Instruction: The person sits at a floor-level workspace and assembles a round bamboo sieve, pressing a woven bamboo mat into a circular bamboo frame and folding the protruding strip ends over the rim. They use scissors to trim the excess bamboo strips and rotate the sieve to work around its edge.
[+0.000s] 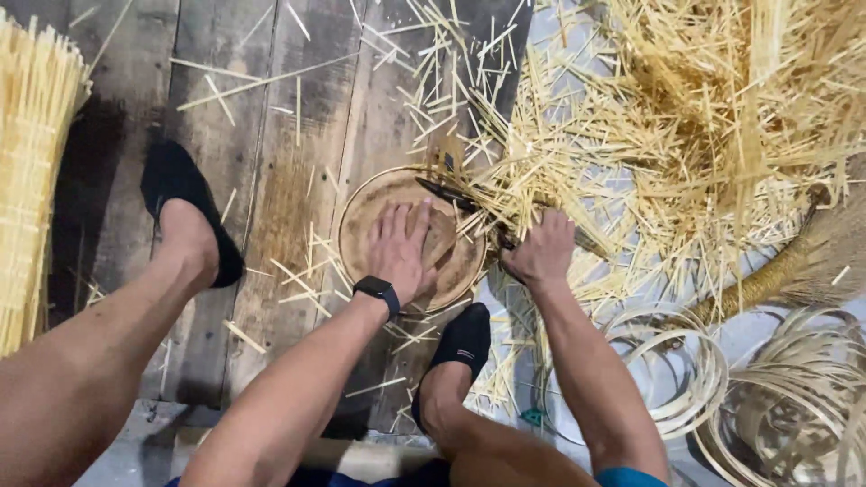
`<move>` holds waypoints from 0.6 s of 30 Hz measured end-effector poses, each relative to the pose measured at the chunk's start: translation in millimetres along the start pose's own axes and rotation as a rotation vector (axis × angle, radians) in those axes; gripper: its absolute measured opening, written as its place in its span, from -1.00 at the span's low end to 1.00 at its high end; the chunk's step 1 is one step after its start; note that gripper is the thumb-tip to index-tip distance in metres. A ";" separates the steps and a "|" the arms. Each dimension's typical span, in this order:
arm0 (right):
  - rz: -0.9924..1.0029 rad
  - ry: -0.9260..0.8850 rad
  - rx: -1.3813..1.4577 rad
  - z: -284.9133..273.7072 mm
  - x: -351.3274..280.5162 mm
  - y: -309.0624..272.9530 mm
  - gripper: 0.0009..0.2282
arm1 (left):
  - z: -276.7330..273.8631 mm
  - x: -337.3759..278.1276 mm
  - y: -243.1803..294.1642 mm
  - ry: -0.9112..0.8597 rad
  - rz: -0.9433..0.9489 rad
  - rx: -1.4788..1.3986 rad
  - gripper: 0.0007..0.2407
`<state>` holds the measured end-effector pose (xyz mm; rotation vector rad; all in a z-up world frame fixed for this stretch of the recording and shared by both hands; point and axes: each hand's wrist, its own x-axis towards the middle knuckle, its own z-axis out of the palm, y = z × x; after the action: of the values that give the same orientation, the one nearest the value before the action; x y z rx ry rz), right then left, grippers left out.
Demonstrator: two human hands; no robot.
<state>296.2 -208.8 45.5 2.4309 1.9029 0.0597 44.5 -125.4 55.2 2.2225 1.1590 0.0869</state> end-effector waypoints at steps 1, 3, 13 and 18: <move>0.006 0.002 0.004 19.1 -13.0 18.3 -0.53 | -11.8 -0.2 4.3 -0.002 0.004 0.006 -0.06; 0.042 -0.149 0.142 59.5 -36.2 53.7 -0.56 | -34.9 1.6 11.5 -0.107 0.017 0.059 -0.09; -0.128 0.187 0.076 1.1 10.8 11.1 -0.61 | -28.9 6.5 10.5 -0.159 0.086 0.166 -0.12; 0.384 -0.458 0.483 127.6 -47.9 90.6 -0.78 | -18.7 12.7 -15.2 -0.171 0.233 0.229 -0.34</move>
<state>380.6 -279.4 -75.6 2.7339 1.3500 -0.9524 35.2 -100.1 59.1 2.5043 0.8503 -0.1448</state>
